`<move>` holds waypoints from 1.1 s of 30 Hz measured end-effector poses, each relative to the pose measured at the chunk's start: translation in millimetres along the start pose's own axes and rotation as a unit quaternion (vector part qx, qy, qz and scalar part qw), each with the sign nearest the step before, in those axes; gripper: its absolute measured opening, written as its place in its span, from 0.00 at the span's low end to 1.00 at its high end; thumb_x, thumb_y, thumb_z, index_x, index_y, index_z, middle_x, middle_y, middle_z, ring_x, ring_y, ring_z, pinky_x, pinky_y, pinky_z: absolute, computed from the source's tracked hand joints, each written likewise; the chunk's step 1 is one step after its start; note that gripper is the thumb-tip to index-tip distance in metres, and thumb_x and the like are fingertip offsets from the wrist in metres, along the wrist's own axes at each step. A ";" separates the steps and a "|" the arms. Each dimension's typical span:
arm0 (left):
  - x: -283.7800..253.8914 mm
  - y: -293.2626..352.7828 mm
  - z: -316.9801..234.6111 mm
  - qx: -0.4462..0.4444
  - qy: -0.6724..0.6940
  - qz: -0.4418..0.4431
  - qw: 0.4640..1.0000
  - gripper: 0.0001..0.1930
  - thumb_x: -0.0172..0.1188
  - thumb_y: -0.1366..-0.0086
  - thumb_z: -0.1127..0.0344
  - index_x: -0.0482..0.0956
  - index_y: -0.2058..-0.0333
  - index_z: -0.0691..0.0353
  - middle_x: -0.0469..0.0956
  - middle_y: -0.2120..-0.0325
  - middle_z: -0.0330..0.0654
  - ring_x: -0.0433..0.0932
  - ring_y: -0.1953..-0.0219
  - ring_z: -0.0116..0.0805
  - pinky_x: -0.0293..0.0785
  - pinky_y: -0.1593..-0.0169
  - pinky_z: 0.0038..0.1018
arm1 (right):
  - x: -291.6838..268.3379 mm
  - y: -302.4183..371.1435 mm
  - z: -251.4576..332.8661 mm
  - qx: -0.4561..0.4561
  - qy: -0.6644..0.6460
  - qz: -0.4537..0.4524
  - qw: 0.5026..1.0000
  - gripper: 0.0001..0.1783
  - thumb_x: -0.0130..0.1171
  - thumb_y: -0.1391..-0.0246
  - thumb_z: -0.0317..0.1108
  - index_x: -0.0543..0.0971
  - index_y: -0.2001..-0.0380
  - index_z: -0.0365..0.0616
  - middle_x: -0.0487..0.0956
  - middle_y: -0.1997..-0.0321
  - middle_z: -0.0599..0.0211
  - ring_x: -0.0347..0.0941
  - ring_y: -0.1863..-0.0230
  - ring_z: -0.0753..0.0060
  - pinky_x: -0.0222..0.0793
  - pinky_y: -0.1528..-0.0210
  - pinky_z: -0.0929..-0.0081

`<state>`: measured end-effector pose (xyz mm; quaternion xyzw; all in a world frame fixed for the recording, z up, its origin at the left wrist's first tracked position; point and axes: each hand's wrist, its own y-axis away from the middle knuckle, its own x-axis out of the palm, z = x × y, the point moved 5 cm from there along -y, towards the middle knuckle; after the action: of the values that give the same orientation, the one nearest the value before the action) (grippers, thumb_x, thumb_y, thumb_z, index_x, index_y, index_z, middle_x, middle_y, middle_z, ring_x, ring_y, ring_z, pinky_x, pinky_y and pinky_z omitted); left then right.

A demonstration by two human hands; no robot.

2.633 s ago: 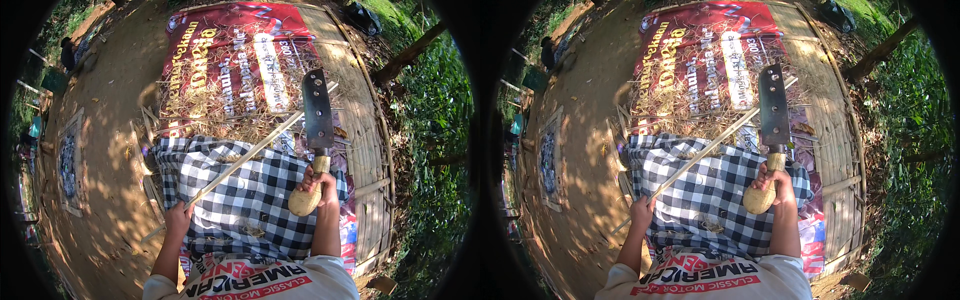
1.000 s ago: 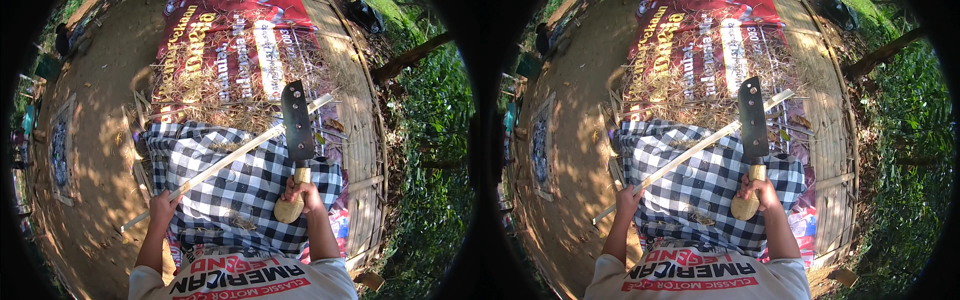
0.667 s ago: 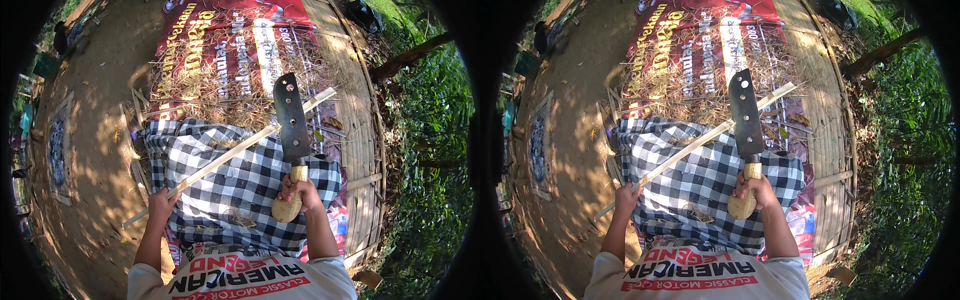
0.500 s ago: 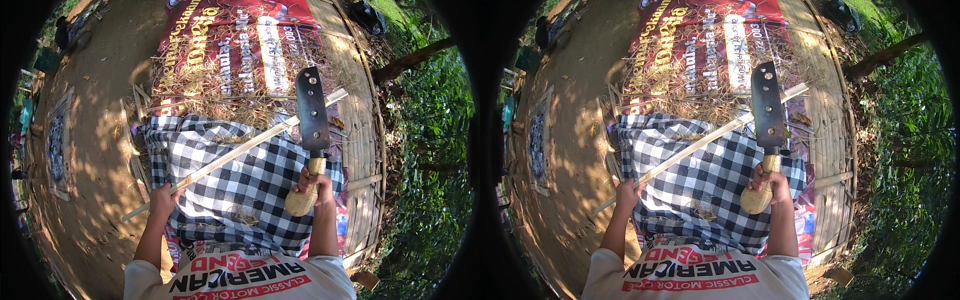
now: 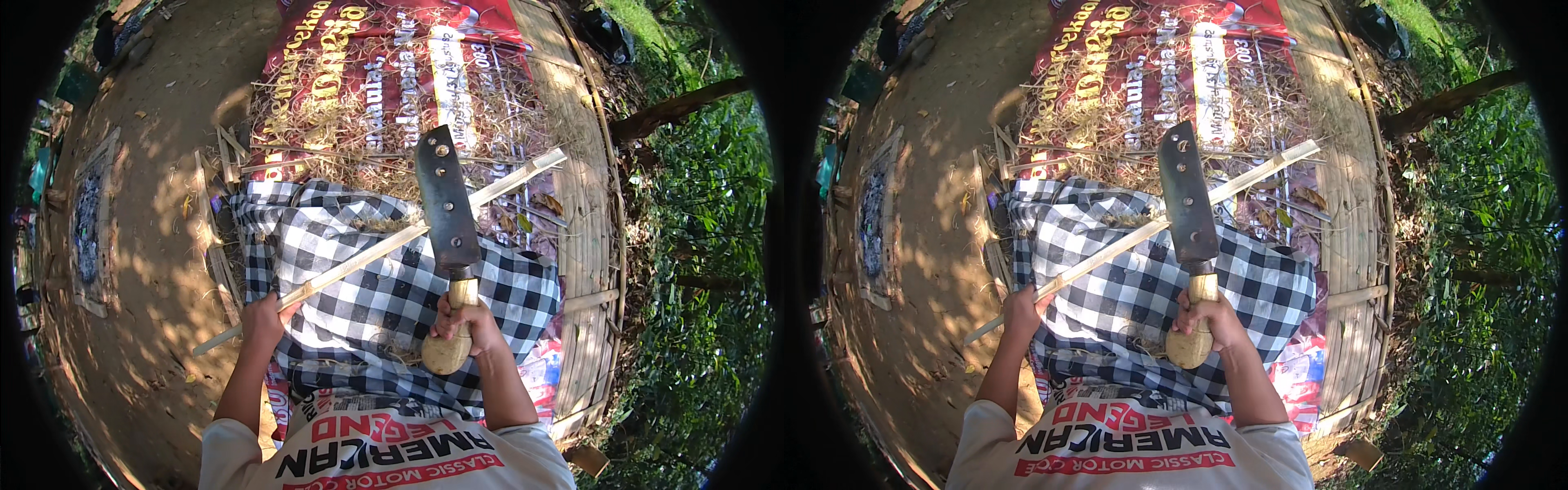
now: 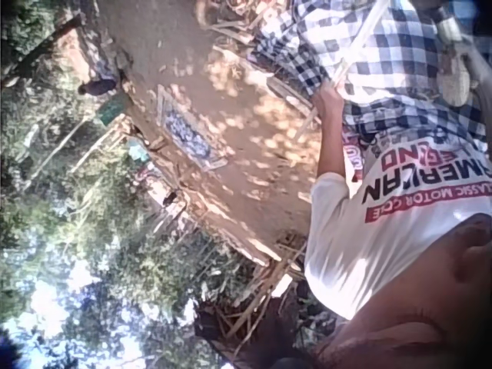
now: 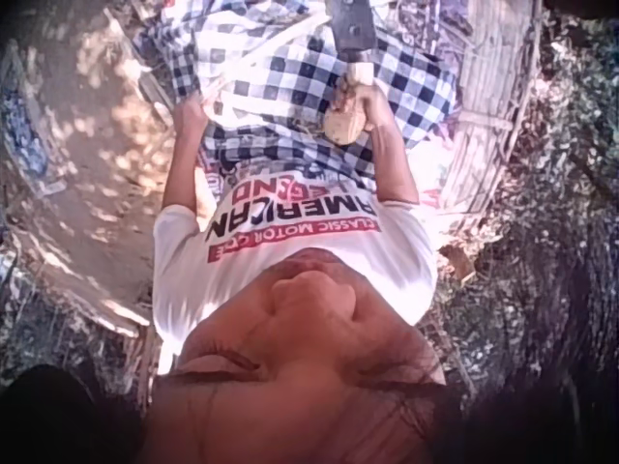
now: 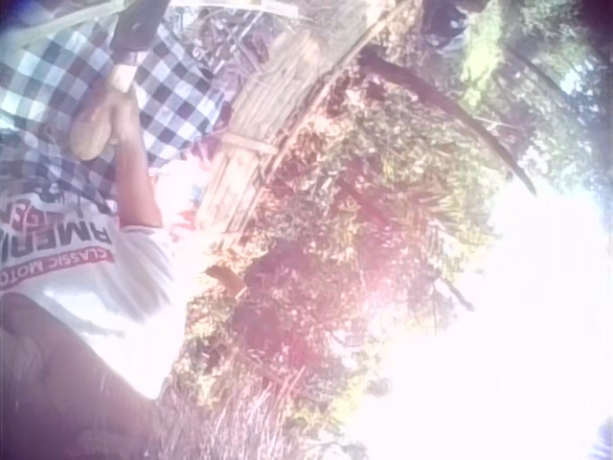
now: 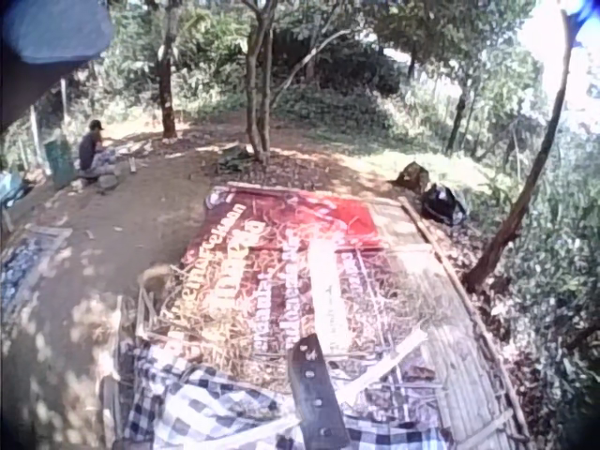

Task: The person shaves a thin piece of bamboo using a large knife by holding the bamboo against their lap and drawing the knife along its surface.

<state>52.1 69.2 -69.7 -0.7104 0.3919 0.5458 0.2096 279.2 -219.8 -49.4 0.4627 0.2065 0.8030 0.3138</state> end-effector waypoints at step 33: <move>-3.8 2.6 -4.3 0.014 -0.018 0.019 1.000 0.28 0.61 0.41 0.42 0.75 0.79 0.67 0.75 0.86 0.55 0.77 0.79 0.57 0.73 0.74 0.44 | 12.8 16.7 -37.4 0.078 0.030 0.016 0.996 0.14 0.52 0.71 0.27 0.68 0.73 0.41 0.67 0.85 0.66 0.68 0.83 0.69 0.71 0.61 0.62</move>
<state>52.3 65.7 -64.4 -0.6896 0.4092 0.5569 0.2163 236.5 -224.4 -49.3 0.4649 0.2707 0.8026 0.2578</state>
